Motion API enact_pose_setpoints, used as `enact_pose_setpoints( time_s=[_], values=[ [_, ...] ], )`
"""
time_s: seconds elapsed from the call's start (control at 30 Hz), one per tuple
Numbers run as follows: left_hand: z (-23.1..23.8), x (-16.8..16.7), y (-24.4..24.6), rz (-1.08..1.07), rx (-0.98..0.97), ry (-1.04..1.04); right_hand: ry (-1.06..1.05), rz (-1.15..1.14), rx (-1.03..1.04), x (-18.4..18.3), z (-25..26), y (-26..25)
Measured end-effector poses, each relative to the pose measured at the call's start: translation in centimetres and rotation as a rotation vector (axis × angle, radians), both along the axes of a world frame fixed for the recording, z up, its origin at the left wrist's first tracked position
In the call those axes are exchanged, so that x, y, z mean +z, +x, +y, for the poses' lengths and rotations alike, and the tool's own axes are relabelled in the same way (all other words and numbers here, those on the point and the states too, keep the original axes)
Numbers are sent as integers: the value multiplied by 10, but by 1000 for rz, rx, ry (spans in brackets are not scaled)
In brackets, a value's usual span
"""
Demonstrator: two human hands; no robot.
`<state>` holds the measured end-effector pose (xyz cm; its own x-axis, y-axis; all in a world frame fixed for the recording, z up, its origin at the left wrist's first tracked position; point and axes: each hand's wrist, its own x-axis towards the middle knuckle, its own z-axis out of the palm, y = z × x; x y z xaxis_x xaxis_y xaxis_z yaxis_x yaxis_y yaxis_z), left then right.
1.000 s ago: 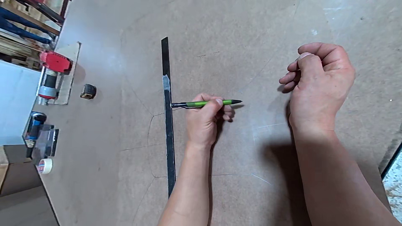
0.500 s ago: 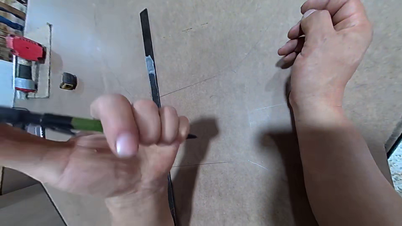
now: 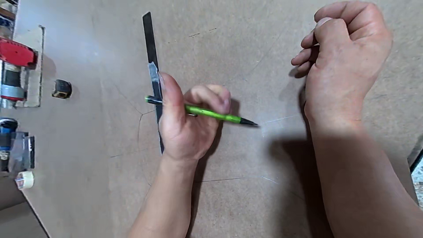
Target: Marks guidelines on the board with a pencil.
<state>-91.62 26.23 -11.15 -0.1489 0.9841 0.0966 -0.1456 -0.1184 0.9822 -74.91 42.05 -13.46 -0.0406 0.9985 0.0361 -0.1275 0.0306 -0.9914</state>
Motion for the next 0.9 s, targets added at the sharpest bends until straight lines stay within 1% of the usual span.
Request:
enact_pose_setpoints(
  time_s=[0.07,0.13,0.2,0.27,0.3,0.33,0.37,0.4,0.43,0.47,0.53,0.6,0.77,0.9],
  values=[
    [-2,-10,-3,79,-139,-104,1,1,1,-1,1,1],
    [-8,-17,-4,124,-262,-124,-10,-10,7,-1,1,2],
    [-13,-19,-5,185,-299,-45,-31,-4,-3,2,0,1],
    [-20,-17,-4,320,-271,-11,-35,7,-4,1,1,0],
    [-22,-17,-3,363,-275,-3,22,32,20,-12,9,2],
    [-26,-18,-1,377,-299,-5,143,72,90,-41,25,9],
    [-30,-19,2,366,-339,-14,306,116,209,-86,48,20],
    [-32,-20,4,357,-381,-16,379,87,267,-119,65,29],
    [-31,-20,5,359,-418,-12,382,34,277,-137,74,33],
    [-29,-20,6,366,-453,-6,347,-19,261,-143,78,34],
    [-23,-19,5,377,-508,1,291,-84,235,-140,76,34],
    [-20,-19,5,380,-535,-7,286,-78,239,-135,75,34],
    [-18,-16,8,408,-537,-56,277,-53,233,-130,73,32],
    [-18,-15,7,432,-542,-53,281,-36,236,-130,72,33]
  ],
)
